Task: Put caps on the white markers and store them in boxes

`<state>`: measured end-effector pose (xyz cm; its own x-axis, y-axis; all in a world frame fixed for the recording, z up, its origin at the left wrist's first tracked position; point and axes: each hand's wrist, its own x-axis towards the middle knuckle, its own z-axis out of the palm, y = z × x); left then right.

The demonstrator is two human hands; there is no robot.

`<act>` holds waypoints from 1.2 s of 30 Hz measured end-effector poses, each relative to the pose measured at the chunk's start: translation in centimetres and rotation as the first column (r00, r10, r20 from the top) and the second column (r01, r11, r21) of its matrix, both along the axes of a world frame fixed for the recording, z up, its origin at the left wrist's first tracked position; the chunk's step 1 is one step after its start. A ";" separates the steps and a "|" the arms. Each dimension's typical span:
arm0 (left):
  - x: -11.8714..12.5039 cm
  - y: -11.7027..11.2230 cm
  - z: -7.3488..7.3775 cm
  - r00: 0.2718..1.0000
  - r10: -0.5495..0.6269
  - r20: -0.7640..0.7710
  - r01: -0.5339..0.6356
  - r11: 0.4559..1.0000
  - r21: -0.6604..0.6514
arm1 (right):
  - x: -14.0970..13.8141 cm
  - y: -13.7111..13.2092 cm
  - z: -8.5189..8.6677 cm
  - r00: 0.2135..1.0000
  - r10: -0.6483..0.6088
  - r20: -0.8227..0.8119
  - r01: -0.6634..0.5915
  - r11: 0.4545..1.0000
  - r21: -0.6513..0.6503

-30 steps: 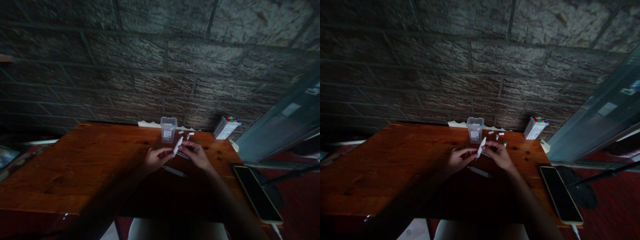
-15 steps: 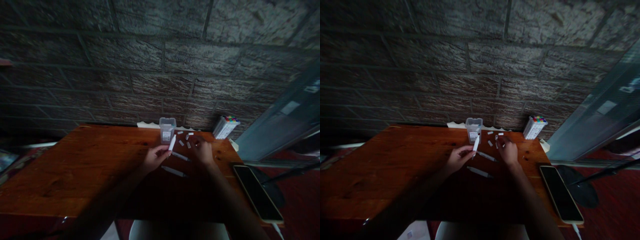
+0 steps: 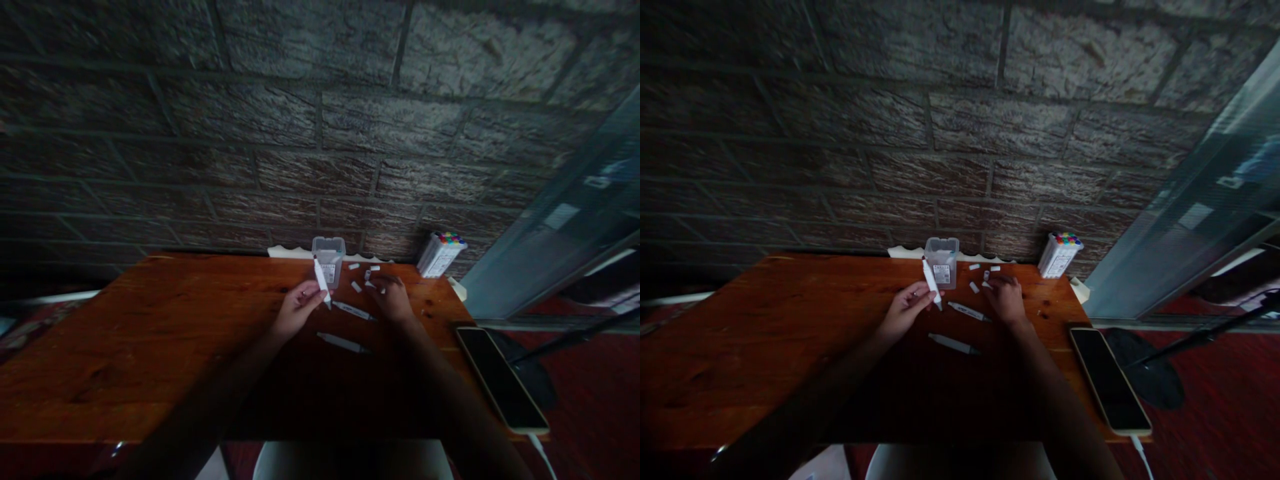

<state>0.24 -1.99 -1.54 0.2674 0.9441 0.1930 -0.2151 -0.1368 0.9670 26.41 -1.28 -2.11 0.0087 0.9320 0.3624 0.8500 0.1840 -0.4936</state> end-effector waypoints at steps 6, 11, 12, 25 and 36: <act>-0.4 0.6 0.0 0.948 -0.033 0.315 0.084 0.985 -0.150 | -1.1 -1.0 1.4 0.855 0.153 -0.496 -0.118 0.988 0.102; -0.5 0.5 0.5 0.925 0.001 0.380 0.092 0.970 -0.226 | -4.2 -2.6 2.6 0.635 0.263 -0.727 -0.300 0.950 0.082; -0.5 0.5 0.5 0.923 0.008 0.384 0.091 0.967 -0.237 | -4.7 -2.9 2.8 0.588 0.257 -0.767 -0.317 0.945 0.074; -0.4 0.5 0.6 0.918 0.036 0.396 0.077 0.961 -0.266 | -6.7 -3.7 2.4 0.477 0.176 -0.861 -0.428 0.902 -0.053; -0.1 0.3 -0.7 0.983 -0.033 0.182 0.064 0.984 -0.168 | -7.3 -3.7 1.7 0.554 0.164 -0.817 -0.355 0.933 -0.053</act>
